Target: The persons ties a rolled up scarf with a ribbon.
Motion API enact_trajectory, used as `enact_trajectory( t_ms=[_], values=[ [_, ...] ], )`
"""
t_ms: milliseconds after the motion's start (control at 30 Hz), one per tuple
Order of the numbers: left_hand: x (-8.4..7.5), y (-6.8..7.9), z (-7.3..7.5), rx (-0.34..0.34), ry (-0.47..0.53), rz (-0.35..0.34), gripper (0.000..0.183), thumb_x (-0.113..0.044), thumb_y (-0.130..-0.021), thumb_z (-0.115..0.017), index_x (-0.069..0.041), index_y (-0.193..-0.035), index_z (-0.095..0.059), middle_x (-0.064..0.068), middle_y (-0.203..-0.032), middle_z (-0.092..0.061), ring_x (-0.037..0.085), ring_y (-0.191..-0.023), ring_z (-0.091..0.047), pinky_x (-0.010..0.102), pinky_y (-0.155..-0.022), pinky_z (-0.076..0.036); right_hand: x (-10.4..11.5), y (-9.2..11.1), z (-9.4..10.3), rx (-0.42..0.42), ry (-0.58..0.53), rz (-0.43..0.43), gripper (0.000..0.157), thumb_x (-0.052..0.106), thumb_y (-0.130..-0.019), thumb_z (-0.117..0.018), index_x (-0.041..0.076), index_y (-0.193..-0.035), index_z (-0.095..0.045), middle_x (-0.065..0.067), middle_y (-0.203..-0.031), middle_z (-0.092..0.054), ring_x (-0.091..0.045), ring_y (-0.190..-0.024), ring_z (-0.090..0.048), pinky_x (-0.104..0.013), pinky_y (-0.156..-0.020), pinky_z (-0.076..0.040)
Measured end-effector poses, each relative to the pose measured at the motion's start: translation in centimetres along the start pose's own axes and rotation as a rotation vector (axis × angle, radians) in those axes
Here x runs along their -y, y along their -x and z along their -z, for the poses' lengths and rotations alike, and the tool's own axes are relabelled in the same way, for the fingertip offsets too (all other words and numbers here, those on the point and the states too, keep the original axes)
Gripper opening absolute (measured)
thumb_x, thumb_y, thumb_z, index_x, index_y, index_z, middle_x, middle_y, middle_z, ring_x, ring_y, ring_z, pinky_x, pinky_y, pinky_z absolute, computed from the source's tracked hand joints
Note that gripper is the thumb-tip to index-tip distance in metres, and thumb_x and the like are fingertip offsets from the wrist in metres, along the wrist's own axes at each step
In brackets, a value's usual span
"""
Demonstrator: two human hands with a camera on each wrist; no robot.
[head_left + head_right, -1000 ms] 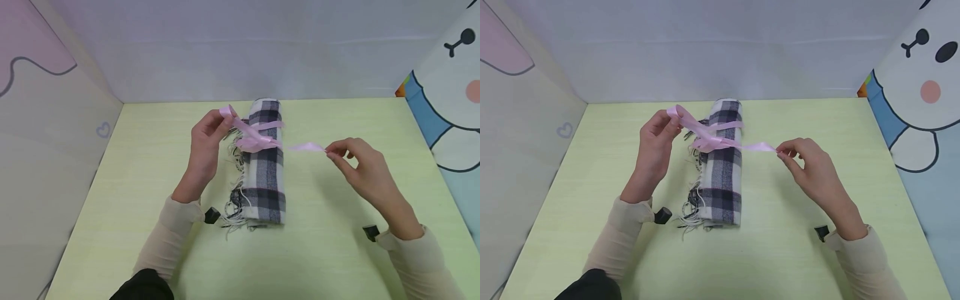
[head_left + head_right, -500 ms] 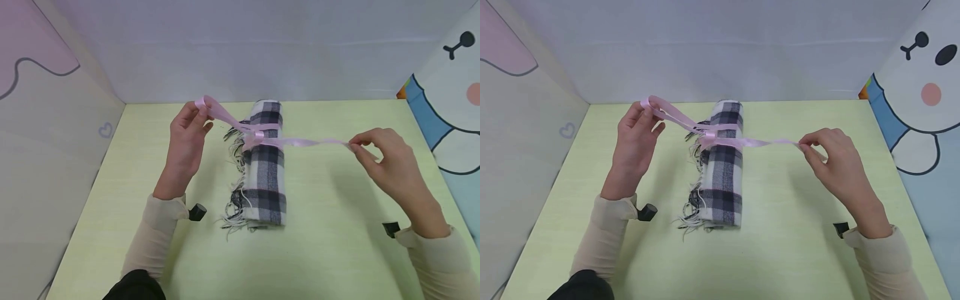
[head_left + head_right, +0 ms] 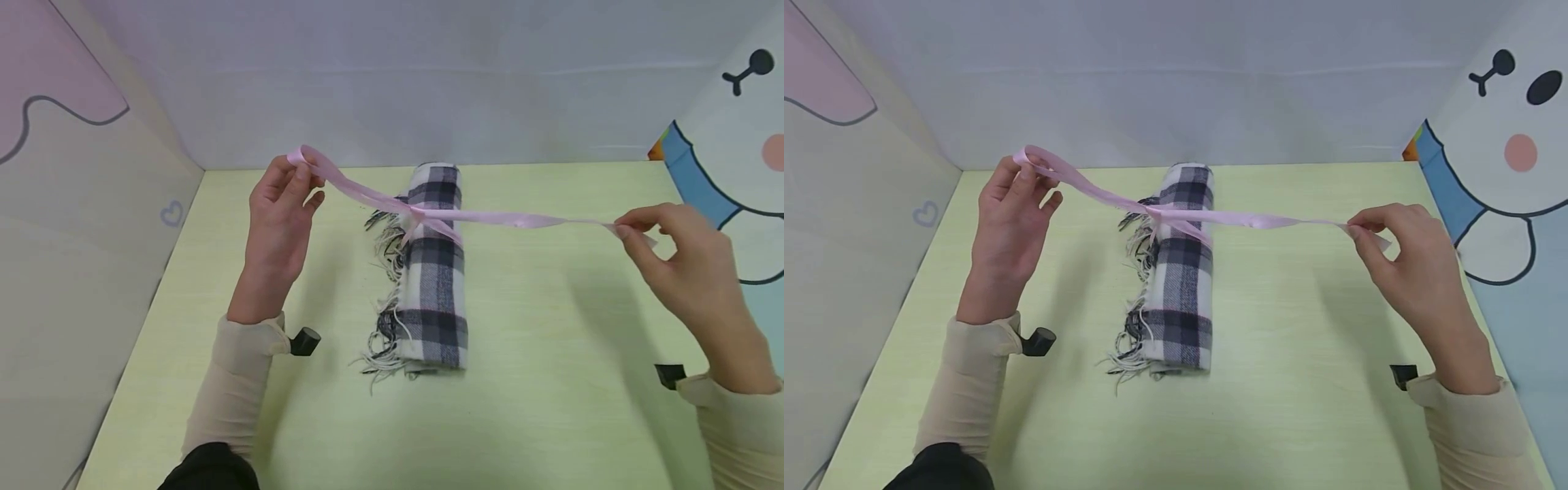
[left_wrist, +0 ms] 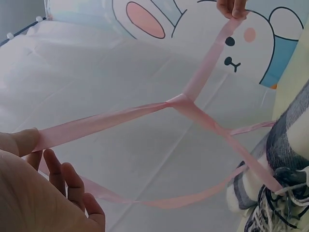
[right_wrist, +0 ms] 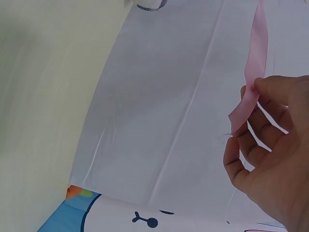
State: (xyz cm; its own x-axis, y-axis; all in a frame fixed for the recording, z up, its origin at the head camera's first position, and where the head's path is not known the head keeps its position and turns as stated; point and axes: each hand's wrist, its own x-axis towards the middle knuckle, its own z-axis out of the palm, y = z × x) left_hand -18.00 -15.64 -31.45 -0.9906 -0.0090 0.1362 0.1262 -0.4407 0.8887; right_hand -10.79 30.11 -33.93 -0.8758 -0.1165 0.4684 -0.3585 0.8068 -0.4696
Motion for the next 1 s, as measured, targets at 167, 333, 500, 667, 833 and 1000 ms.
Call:
enact_trajectory(
  t_ms=[167,333,500,667,833,1000],
  values=[
    [-0.4,-0.2,0.2,0.004,-0.002,-0.003,0.007,-0.016,-0.101,-0.070,-0.021,-0.099,-0.074,-0.005,-0.094,-0.065,0.016,-0.094,-0.058,0.034,-0.091,-0.034,-0.4,0.1,0.5,-0.013,0.002,-0.039,0.018,-0.005,-0.091,-0.073,-0.006,-0.109,-0.070,0.045,-0.104,-0.046,0.022,-0.101,-0.038,-0.008,-0.093,-0.028],
    [-0.6,-0.2,0.6,-0.003,0.009,-0.004,0.011,-0.013,-0.102,-0.068,-0.021,-0.098,-0.074,-0.005,-0.098,-0.065,0.015,-0.093,-0.058,0.035,-0.091,-0.034,-0.8,0.2,0.8,-0.018,0.017,-0.056,0.017,-0.003,-0.092,-0.072,-0.007,-0.109,-0.070,0.049,-0.105,-0.044,0.023,-0.102,-0.038,-0.007,-0.093,-0.027],
    [-0.9,-0.2,1.2,-0.026,0.029,0.006,0.011,-0.013,-0.101,-0.068,-0.021,-0.098,-0.075,-0.005,-0.100,-0.062,0.016,-0.094,-0.055,0.035,-0.091,-0.033,-1.2,0.3,1.2,-0.028,0.017,-0.072,0.015,-0.002,-0.093,-0.072,-0.006,-0.107,-0.071,0.050,-0.104,-0.044,0.024,-0.102,-0.038,-0.007,-0.092,-0.027],
    [-1.1,-0.2,1.8,-0.061,0.026,0.029,0.011,-0.012,-0.101,-0.068,-0.021,-0.098,-0.074,-0.004,-0.095,-0.062,0.016,-0.094,-0.055,0.034,-0.090,-0.033,-1.8,0.6,1.5,-0.033,0.011,-0.081,0.014,-0.003,-0.093,-0.073,-0.007,-0.106,-0.071,0.051,-0.102,-0.045,0.024,-0.102,-0.040,-0.007,-0.091,-0.028],
    [-1.0,-0.1,2.7,-0.097,0.009,0.045,0.010,-0.013,-0.102,-0.067,-0.020,-0.099,-0.073,-0.003,-0.092,-0.062,0.016,-0.094,-0.055,0.034,-0.090,-0.034,-2.4,0.9,1.4,-0.028,0.026,-0.105,0.015,-0.004,-0.093,-0.073,-0.008,-0.107,-0.070,0.051,-0.102,-0.044,0.025,-0.102,-0.039,-0.007,-0.090,-0.027],
    [-0.6,-0.1,3.9,-0.139,-0.001,0.070,0.008,-0.013,-0.102,-0.068,-0.018,-0.099,-0.073,-0.003,-0.091,-0.062,0.015,-0.094,-0.057,0.032,-0.090,-0.037,-3.3,1.1,1.2,-0.023,0.031,-0.129,0.015,-0.004,-0.093,-0.072,-0.008,-0.108,-0.070,0.051,-0.100,-0.043,0.026,-0.101,-0.038,-0.007,-0.088,-0.027]
  ],
)
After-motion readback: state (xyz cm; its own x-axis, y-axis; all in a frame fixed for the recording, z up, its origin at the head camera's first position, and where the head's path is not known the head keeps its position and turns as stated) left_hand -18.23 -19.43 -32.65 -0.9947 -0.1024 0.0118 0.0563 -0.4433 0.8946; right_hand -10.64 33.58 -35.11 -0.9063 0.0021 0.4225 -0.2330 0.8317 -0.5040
